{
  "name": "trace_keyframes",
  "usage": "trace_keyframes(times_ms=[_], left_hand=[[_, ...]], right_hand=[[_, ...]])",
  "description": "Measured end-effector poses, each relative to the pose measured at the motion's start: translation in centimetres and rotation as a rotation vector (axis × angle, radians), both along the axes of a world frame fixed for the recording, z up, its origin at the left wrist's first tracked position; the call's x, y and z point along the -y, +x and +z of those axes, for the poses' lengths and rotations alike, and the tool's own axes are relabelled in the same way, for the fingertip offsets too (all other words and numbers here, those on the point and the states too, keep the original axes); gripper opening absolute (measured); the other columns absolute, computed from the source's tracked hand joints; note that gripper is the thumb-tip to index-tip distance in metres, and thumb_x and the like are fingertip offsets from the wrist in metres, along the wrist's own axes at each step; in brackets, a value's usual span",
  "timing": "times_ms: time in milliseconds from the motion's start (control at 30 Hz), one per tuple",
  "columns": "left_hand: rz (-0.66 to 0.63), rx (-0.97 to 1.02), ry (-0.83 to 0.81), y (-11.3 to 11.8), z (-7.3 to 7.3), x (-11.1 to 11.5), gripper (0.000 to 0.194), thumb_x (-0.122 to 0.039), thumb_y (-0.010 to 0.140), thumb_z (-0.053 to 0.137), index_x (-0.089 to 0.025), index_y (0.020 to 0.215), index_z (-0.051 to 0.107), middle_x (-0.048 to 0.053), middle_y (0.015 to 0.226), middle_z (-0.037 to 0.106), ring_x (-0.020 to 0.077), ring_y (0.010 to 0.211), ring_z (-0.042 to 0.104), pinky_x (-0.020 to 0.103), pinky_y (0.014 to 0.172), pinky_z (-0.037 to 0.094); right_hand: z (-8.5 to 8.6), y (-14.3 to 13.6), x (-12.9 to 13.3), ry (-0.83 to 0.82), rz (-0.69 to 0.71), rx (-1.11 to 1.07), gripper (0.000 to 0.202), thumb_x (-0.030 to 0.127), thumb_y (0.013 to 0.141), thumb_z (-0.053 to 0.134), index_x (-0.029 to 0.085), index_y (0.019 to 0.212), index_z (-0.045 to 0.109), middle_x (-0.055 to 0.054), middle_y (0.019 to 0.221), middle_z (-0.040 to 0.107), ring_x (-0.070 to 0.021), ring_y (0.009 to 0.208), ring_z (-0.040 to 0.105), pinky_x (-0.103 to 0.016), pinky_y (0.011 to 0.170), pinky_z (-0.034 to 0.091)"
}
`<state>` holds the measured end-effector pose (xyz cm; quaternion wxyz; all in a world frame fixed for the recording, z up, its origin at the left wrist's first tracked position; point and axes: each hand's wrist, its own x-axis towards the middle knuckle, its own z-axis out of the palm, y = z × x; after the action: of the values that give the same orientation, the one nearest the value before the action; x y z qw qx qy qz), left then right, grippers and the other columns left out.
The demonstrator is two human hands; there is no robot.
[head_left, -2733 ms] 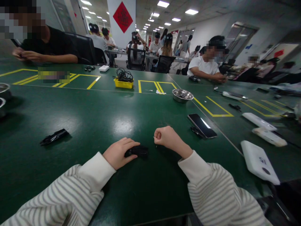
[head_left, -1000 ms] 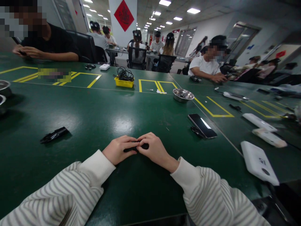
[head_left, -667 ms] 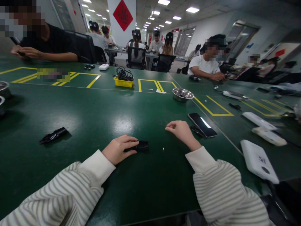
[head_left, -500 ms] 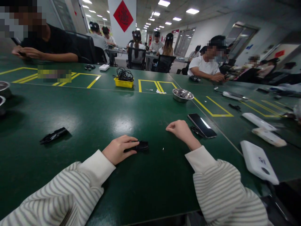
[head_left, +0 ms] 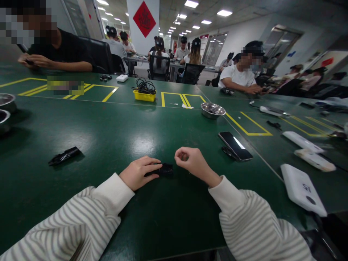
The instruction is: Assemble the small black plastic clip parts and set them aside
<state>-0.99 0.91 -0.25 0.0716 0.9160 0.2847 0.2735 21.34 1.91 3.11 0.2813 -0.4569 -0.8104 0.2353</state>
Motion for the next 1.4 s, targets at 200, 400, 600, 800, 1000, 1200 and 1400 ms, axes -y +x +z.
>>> trace_keyframes(times_ms=[200,400,600,800,1000,1200,1400], left_hand=[[0.000,-0.017,-0.005,0.1,0.1,0.1,0.026,-0.020,0.076,0.055,-0.016,0.101,0.059,0.009,0.099,0.061,0.0181,0.085,0.056,0.031,0.071,0.049],[0.019,-0.022,-0.019,0.2,0.1,0.1,0.026,-0.021,0.076,0.055,-0.018,0.102,0.058,0.008,0.099,0.060,0.0178,0.084,0.056,0.031,0.071,0.049],[0.016,-0.014,-0.019,0.2,0.1,0.1,0.027,-0.020,0.076,0.055,-0.018,0.103,0.058,0.008,0.099,0.061,0.0179,0.084,0.056,0.031,0.071,0.049],[0.016,-0.016,-0.006,0.2,0.1,0.1,0.028,-0.019,0.074,0.057,-0.015,0.102,0.058,0.009,0.098,0.061,0.0181,0.083,0.056,0.031,0.071,0.049],[0.022,-0.020,-0.007,0.2,0.2,0.1,0.028,-0.019,0.075,0.057,-0.015,0.102,0.058,0.009,0.099,0.061,0.0183,0.084,0.056,0.031,0.071,0.049],[0.019,-0.006,0.014,0.2,0.1,0.1,0.028,-0.019,0.074,0.058,-0.015,0.102,0.059,0.009,0.097,0.061,0.0182,0.082,0.056,0.031,0.070,0.049],[0.011,0.025,0.047,0.3,0.0,0.1,0.025,-0.019,0.074,0.058,-0.014,0.099,0.060,0.009,0.095,0.062,0.0179,0.081,0.057,0.030,0.069,0.050]], right_hand=[[-1.3,-2.8,1.4,0.018,0.138,-0.099,0.004,0.018,0.071,0.057,0.018,0.068,0.060,-0.002,0.091,0.063,-0.0133,0.088,0.053,-0.027,0.077,0.041],[-1.4,-2.8,1.3,-0.016,0.118,-0.105,0.005,0.018,0.073,0.056,0.019,0.070,0.061,-0.002,0.091,0.064,-0.0138,0.089,0.054,-0.028,0.077,0.041],[-1.5,-3.0,1.4,0.017,0.116,-0.093,0.005,0.017,0.072,0.057,0.018,0.069,0.061,-0.002,0.090,0.064,-0.0141,0.088,0.054,-0.029,0.080,0.041],[-1.6,-3.1,1.4,0.019,0.114,-0.106,0.005,0.017,0.072,0.056,0.018,0.070,0.061,-0.002,0.090,0.064,-0.0139,0.087,0.054,-0.029,0.080,0.041],[-1.7,-3.1,1.5,0.034,0.124,-0.103,0.004,0.017,0.071,0.057,0.018,0.069,0.060,-0.003,0.091,0.063,-0.0139,0.088,0.054,-0.029,0.081,0.040],[-1.6,-3.1,1.5,0.066,0.118,-0.078,0.003,0.016,0.070,0.057,0.018,0.068,0.060,-0.002,0.090,0.063,-0.0138,0.088,0.054,-0.028,0.082,0.040],[-1.9,-3.3,1.6,0.071,0.109,-0.041,0.002,0.016,0.068,0.059,0.017,0.066,0.061,-0.003,0.086,0.064,-0.0149,0.087,0.054,-0.029,0.079,0.041]])
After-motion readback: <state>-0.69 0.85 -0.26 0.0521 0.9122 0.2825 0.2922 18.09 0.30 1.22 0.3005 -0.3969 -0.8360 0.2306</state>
